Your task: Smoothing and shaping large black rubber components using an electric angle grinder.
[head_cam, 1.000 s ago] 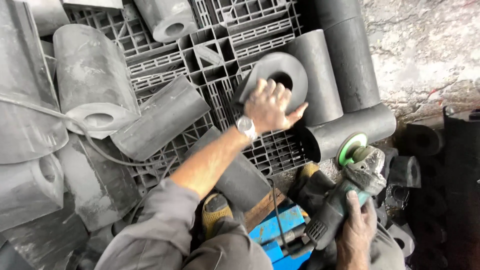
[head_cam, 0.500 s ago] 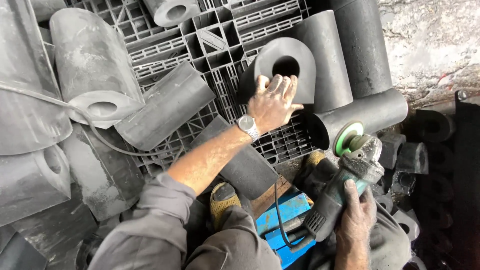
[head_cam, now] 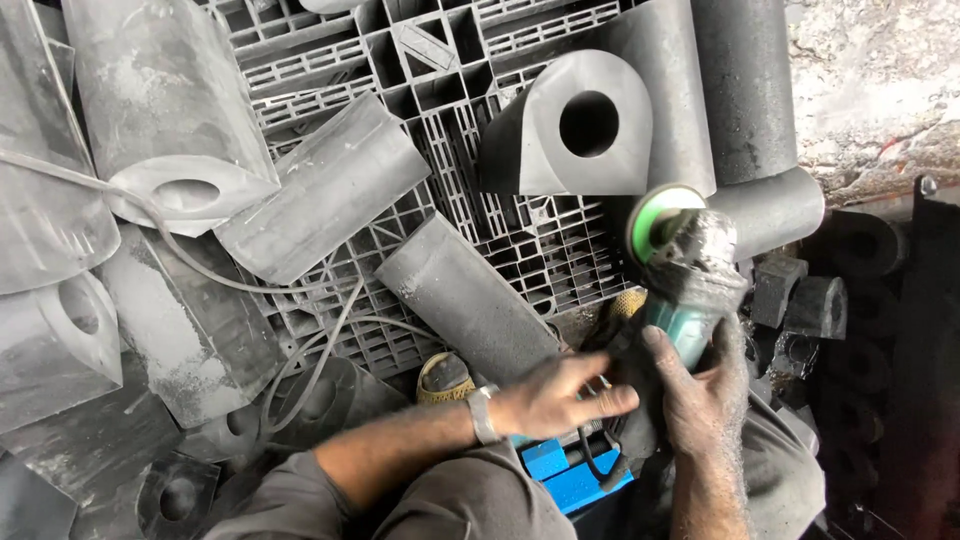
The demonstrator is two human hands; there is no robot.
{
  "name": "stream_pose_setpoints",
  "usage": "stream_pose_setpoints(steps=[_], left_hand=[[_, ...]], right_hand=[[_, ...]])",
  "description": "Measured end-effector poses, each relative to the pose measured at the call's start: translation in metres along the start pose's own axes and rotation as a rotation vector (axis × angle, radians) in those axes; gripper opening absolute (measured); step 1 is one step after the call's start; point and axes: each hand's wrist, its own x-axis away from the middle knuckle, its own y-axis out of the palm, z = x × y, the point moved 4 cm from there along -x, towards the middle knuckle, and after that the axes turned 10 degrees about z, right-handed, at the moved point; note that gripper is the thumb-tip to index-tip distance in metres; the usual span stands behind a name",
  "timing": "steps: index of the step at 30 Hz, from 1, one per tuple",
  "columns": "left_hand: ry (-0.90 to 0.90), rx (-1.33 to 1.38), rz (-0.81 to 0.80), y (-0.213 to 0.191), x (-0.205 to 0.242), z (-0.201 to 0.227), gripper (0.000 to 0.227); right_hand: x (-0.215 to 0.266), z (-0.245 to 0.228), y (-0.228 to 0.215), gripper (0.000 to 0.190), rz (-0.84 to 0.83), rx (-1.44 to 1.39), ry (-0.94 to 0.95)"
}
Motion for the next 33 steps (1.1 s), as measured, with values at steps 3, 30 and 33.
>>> stream_pose_setpoints(steps=[3, 30, 33], left_hand=[[0.178, 0.188, 0.160, 0.010, 0.002, 0.000, 0.067], [0.055, 0.196, 0.161, -0.001, 0.001, -0.018, 0.069], [0.116, 0.250, 0.194, -0.004, 0.001, -0.009, 0.075]], right_hand=[[0.002, -0.022, 0.016, 0.068, -0.031, 0.075, -0.099], [-0.002, -0.029, 0.047, 0.070, -0.123, 0.140, -0.087], [-0.001, -0.035, 0.049, 0.071, -0.095, 0.177, -0.103]])
